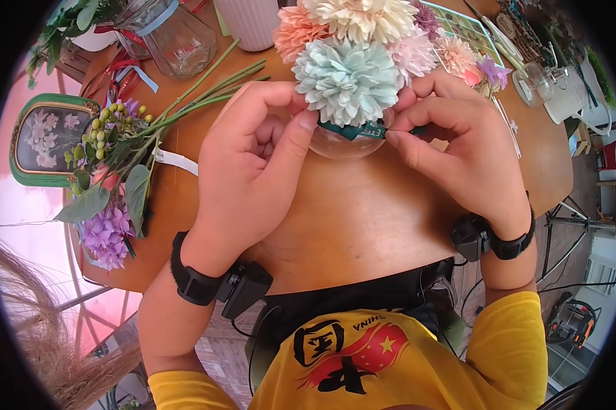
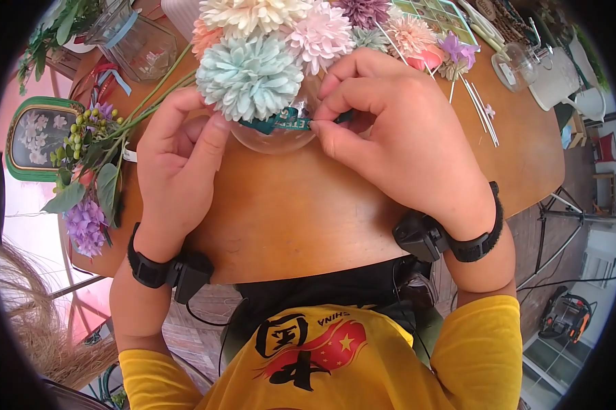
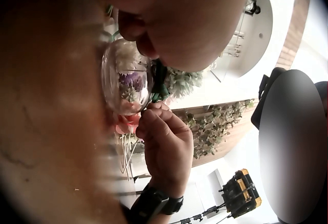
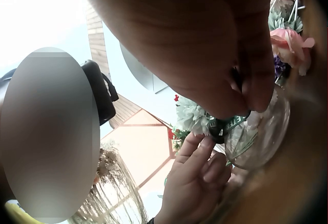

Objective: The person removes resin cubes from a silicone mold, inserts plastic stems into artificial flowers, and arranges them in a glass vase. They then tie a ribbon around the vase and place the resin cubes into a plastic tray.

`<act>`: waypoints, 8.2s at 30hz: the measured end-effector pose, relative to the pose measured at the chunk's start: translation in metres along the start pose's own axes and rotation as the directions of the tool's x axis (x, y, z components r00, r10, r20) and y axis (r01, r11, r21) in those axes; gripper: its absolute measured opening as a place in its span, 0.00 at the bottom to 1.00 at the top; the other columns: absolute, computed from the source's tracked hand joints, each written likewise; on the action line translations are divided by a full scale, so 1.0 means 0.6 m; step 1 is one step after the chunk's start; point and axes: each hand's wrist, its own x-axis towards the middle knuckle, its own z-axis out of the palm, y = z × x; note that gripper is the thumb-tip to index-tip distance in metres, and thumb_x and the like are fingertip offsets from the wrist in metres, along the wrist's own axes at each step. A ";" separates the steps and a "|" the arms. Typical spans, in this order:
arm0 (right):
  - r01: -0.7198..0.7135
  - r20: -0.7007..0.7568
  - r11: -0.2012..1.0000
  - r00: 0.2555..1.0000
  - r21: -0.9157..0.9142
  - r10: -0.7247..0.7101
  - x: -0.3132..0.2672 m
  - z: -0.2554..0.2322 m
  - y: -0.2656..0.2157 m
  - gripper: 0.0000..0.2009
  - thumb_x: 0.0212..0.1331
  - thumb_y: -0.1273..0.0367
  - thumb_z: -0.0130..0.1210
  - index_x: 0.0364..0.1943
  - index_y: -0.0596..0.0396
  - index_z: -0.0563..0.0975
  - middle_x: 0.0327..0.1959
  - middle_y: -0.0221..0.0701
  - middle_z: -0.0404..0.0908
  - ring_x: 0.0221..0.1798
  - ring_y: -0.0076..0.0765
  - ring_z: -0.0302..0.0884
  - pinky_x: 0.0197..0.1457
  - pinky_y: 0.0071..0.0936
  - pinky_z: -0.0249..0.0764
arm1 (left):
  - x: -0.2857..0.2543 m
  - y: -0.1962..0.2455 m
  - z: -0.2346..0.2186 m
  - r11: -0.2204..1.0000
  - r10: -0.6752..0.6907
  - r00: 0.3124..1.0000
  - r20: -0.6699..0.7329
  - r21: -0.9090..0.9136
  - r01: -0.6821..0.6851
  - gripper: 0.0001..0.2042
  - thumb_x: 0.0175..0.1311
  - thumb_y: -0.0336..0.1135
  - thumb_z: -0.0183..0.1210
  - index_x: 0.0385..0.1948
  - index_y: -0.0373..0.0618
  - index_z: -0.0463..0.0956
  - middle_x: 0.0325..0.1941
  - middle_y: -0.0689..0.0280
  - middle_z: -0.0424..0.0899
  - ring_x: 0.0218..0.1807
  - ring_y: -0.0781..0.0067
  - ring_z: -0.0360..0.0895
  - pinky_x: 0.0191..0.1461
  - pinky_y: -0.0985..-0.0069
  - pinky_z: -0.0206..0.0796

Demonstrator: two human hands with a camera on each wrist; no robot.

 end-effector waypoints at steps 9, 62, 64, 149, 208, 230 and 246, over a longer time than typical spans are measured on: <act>-0.048 -0.017 0.994 0.999 0.097 0.049 -0.001 0.004 -0.001 0.08 0.57 0.76 0.68 0.38 0.62 0.82 0.45 0.28 0.77 0.44 0.21 0.78 0.43 0.16 0.77 | -0.001 -0.004 -0.003 0.999 0.039 0.998 0.056 0.014 -0.040 0.04 0.72 0.23 0.58 0.45 0.39 0.76 0.41 0.73 0.74 0.30 0.94 0.68 0.30 0.90 0.58; -0.101 0.033 0.928 0.995 0.360 0.095 0.003 0.021 0.001 0.13 0.64 0.79 0.60 0.52 0.62 0.77 0.40 0.23 0.80 0.40 0.15 0.77 0.44 0.16 0.75 | -0.002 -0.005 -0.012 0.975 0.173 0.972 0.158 0.111 -0.192 0.05 0.67 0.20 0.61 0.41 0.38 0.77 0.40 0.65 0.76 0.37 0.78 0.76 0.39 0.82 0.68; -0.097 0.051 0.935 0.995 0.342 0.085 0.003 0.021 0.002 0.14 0.64 0.79 0.60 0.53 0.63 0.77 0.39 0.23 0.80 0.39 0.15 0.78 0.43 0.16 0.75 | -0.002 -0.011 -0.007 0.972 0.196 0.970 0.144 0.099 -0.211 0.08 0.65 0.21 0.63 0.43 0.38 0.77 0.40 0.65 0.76 0.36 0.78 0.76 0.38 0.82 0.68; -0.148 0.034 0.874 0.988 0.462 0.150 0.009 0.026 0.012 0.10 0.63 0.78 0.60 0.41 0.54 0.70 0.41 0.21 0.76 0.43 0.16 0.74 0.49 0.17 0.73 | 0.011 -0.012 -0.023 0.944 -0.155 0.982 0.111 -0.277 0.180 0.08 0.71 0.22 0.61 0.46 0.40 0.73 0.39 0.74 0.79 0.34 0.93 0.72 0.35 0.90 0.62; -0.102 -0.032 0.873 0.991 0.477 0.133 0.007 0.021 0.009 0.09 0.66 0.80 0.58 0.37 0.54 0.69 0.38 0.24 0.73 0.38 0.20 0.77 0.44 0.19 0.75 | 0.005 0.013 -0.045 0.886 0.233 0.892 0.387 0.294 -0.358 0.15 0.65 0.22 0.63 0.52 0.46 0.86 0.61 0.65 0.70 0.61 0.70 0.69 0.65 0.74 0.61; -0.116 0.007 0.979 0.993 0.169 0.117 0.005 0.021 0.001 0.08 0.63 0.75 0.67 0.44 0.60 0.82 0.47 0.28 0.80 0.56 0.25 0.79 0.57 0.22 0.76 | 0.011 0.004 -0.018 0.973 0.161 0.951 0.264 0.121 -0.198 0.28 0.68 0.17 0.59 0.71 0.38 0.66 0.68 0.63 0.73 0.59 0.78 0.75 0.60 0.78 0.69; -0.104 0.000 0.990 0.995 0.094 0.104 0.007 0.029 0.002 0.07 0.64 0.75 0.66 0.44 0.61 0.83 0.42 0.25 0.83 0.43 0.16 0.79 0.48 0.17 0.75 | 0.030 0.009 -0.018 0.847 0.282 0.947 0.155 0.424 -0.321 0.24 0.64 0.28 0.69 0.62 0.40 0.72 0.38 0.67 0.89 0.47 0.81 0.81 0.60 0.78 0.68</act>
